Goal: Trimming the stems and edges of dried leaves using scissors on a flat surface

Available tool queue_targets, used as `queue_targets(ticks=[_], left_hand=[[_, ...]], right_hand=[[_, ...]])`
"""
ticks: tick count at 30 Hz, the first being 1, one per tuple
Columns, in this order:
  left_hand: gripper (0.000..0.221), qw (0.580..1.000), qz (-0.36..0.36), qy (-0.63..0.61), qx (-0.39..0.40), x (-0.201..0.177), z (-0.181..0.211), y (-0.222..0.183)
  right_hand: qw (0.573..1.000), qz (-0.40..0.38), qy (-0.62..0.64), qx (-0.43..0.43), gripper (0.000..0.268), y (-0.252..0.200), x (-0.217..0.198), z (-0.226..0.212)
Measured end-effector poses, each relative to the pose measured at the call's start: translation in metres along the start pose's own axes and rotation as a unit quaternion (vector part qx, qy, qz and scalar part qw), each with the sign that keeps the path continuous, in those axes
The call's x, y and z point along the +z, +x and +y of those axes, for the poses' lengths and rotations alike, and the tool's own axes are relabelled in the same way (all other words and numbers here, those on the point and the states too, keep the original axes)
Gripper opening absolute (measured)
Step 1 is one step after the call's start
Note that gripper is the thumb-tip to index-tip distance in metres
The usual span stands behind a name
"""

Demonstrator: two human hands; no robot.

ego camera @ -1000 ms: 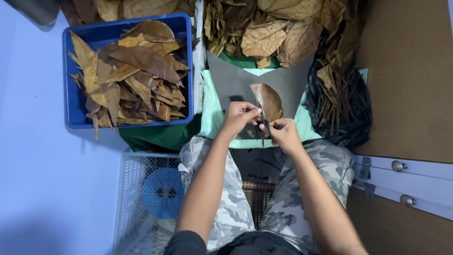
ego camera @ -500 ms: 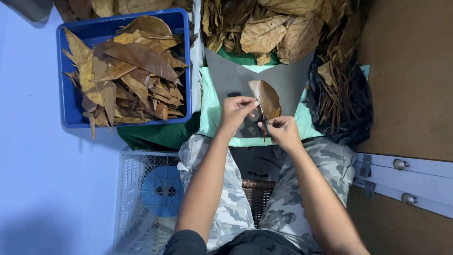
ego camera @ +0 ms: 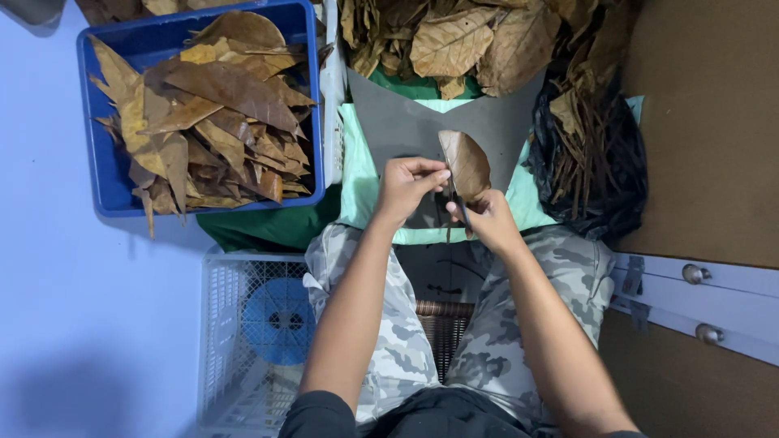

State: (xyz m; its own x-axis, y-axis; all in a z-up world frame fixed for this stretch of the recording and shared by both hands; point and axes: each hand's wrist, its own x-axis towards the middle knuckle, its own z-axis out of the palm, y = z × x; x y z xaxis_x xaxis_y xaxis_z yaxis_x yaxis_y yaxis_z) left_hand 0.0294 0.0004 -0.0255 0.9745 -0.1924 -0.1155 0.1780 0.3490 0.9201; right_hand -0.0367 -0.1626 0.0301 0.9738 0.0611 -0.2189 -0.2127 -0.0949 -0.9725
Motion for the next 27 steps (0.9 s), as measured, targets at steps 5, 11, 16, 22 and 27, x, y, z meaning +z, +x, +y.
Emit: queue_targets(ticks=[5, 11, 16, 22, 27], left_hand=[[0.024, 1.000, -0.002, 0.001, 0.007, -0.003, -0.004, 0.002], [0.025, 1.000, -0.006, -0.006, 0.012, -0.005, -0.009, 0.005], [0.025, 1.000, -0.005, -0.011, 0.008, -0.003, -0.005, 0.004], [0.026, 1.000, 0.002, -0.019, -0.005, 0.000, 0.005, 0.000], [0.026, 0.999, 0.004, -0.031, -0.013, 0.000, 0.005, 0.000]], right_hand=[[1.000, 0.012, 0.023, 0.000, 0.028, -0.001, -0.002, 0.008], [0.999, 0.028, 0.036, 0.004, 0.026, 0.001, -0.002, 0.011], [0.999, 0.037, 0.028, 0.003, 0.027, 0.002, -0.002, 0.019], [0.998, 0.037, 0.040, -0.014, 0.022, 0.002, -0.001, 0.021], [0.997, 0.038, 0.058, -0.022, 0.023, 0.002, -0.001, 0.023]])
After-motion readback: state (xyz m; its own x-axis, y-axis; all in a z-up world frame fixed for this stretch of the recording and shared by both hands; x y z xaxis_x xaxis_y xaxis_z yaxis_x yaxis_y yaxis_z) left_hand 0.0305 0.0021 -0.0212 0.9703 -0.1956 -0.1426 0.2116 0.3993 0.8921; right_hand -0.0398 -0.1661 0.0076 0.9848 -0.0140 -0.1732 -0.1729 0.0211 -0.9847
